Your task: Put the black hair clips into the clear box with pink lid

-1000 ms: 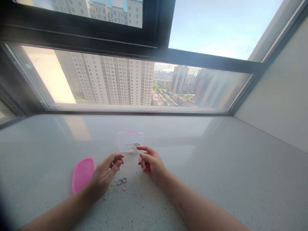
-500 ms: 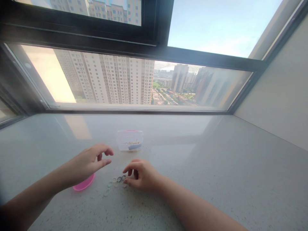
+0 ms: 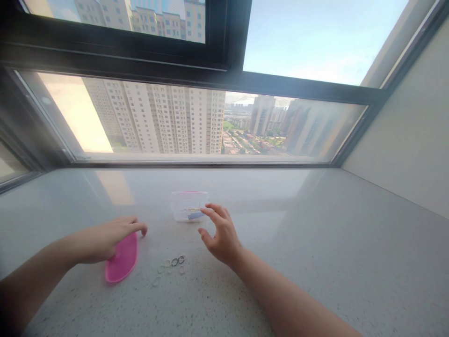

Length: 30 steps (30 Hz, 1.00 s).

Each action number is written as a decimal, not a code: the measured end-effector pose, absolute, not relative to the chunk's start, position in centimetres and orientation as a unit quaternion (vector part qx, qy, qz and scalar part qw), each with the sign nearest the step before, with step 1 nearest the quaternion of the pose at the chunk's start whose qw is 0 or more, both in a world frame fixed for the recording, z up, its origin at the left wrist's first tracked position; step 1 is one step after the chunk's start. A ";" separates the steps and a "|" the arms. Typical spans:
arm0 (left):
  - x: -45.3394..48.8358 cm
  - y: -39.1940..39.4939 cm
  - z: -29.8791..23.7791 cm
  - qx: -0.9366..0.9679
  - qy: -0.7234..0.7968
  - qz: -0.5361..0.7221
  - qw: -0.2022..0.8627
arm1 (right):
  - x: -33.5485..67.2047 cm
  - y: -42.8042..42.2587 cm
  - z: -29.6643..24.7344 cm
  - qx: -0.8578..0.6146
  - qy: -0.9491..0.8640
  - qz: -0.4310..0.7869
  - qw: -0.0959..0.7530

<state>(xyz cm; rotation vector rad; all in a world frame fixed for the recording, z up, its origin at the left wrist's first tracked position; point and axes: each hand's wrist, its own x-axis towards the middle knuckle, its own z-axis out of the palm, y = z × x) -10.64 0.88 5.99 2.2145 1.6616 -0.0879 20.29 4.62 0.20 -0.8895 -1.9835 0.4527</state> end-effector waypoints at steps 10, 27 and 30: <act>-12.8 2.9 5.0 0.757 0.570 -0.002 0.320 | 20.2 5.3 -1.3 -0.317 -0.839 0.242 0.370; -4.8 4.3 3.6 0.665 0.546 0.371 0.348 | 19.5 4.4 -1.0 -0.324 -0.810 0.246 0.421; -4.4 5.0 3.8 0.679 0.553 0.373 0.306 | 19.4 4.5 -1.1 -0.325 -0.795 0.255 0.443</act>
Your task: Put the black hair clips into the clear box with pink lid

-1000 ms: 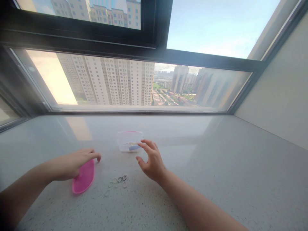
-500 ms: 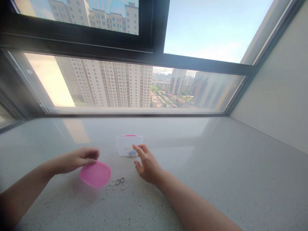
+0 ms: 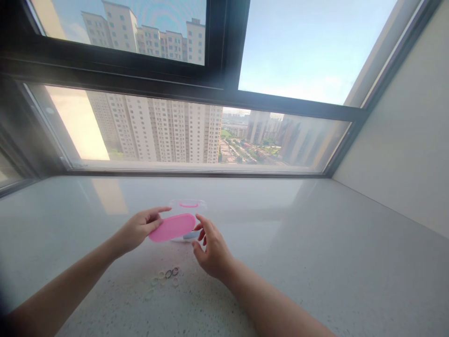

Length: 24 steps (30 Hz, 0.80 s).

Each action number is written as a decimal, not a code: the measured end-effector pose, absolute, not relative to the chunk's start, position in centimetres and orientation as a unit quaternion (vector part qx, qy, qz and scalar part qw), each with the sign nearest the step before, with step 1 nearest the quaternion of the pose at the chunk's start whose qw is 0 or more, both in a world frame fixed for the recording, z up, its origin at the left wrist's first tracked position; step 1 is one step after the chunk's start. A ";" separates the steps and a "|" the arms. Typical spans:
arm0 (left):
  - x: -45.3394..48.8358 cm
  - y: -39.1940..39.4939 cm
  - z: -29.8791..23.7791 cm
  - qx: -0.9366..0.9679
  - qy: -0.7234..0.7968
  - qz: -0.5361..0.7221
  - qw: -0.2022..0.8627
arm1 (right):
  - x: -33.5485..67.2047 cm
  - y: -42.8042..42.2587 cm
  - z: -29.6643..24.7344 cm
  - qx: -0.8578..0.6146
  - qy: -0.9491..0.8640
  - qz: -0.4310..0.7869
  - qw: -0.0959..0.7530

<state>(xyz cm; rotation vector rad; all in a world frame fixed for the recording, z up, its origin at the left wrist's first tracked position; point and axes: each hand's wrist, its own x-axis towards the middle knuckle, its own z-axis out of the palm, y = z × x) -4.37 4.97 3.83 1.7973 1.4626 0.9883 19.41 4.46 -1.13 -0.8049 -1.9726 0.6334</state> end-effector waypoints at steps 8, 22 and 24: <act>-2.8 7.6 3.4 0.663 0.597 0.404 0.201 | 19.2 4.6 -0.9 -0.323 -0.793 0.242 0.457; -1.4 8.4 1.3 0.635 0.565 0.471 0.234 | 19.2 4.6 -0.5 -0.305 -0.788 0.186 0.501; -1.2 8.2 1.4 0.630 0.565 0.478 0.234 | 19.4 4.7 -0.3 -0.331 -0.780 0.137 0.513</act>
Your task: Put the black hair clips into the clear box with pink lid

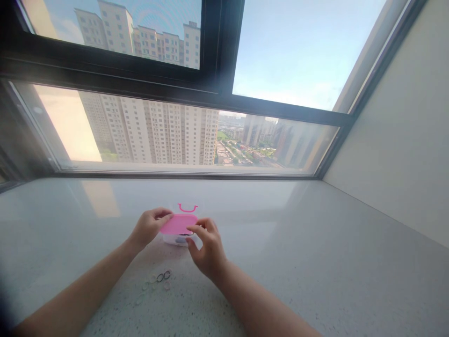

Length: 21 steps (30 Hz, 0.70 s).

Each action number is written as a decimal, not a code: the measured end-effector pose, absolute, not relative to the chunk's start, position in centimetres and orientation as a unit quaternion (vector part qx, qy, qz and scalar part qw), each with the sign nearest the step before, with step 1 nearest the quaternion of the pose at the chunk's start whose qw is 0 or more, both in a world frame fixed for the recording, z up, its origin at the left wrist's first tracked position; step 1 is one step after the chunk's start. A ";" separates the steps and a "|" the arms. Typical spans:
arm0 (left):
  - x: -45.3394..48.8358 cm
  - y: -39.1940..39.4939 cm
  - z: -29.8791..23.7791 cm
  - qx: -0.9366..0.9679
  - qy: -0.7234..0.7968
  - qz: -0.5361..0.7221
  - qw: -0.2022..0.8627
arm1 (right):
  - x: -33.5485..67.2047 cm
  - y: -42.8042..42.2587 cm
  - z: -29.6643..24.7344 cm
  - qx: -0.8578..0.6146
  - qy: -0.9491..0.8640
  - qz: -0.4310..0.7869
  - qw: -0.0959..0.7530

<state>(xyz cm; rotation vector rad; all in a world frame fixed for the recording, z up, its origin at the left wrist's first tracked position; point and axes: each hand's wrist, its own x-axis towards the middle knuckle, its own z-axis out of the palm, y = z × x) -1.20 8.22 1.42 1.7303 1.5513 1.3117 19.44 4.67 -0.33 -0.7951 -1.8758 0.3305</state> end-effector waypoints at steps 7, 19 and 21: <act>-0.7 7.8 1.3 0.624 0.566 0.495 0.212 | 20.1 5.9 -1.3 -0.383 -0.773 0.222 0.454; -0.4 7.5 -0.2 0.608 0.587 0.509 0.165 | 20.1 6.2 -1.8 -0.387 -0.739 0.267 0.483; -0.3 7.5 -0.1 0.610 0.584 0.510 0.163 | 20.1 6.3 -1.9 -0.383 -0.738 0.269 0.486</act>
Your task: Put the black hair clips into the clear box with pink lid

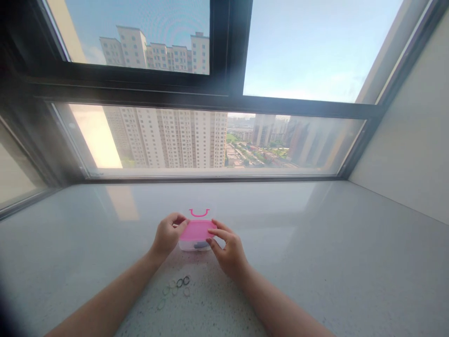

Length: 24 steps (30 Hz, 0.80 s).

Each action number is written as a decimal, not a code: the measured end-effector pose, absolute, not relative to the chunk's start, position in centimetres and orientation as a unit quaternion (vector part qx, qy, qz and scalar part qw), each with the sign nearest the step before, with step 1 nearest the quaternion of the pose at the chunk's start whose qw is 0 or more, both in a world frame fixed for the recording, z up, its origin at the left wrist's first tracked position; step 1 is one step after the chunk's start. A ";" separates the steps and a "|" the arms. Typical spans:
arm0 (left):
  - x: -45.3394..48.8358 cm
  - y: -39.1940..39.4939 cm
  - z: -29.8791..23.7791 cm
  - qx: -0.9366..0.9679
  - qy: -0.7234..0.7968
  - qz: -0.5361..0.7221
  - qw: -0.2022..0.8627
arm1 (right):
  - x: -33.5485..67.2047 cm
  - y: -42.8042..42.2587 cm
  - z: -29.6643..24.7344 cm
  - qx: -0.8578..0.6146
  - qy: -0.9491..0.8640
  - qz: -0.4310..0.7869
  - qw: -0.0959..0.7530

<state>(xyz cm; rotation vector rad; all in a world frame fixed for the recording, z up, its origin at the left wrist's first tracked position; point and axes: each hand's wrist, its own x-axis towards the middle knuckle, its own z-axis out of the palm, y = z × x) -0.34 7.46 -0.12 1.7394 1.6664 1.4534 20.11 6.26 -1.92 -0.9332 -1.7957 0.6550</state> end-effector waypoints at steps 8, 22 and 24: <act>-0.4 7.4 0.0 0.622 0.579 0.504 0.154 | 20.0 6.1 -1.9 -0.381 -0.727 0.259 0.509; -0.5 6.9 0.5 0.685 0.529 0.475 0.160 | 19.9 6.0 -1.0 -0.369 -0.732 0.281 0.499; -0.5 7.0 0.5 0.694 0.526 0.468 0.154 | 20.0 6.0 -0.9 -0.373 -0.738 0.272 0.493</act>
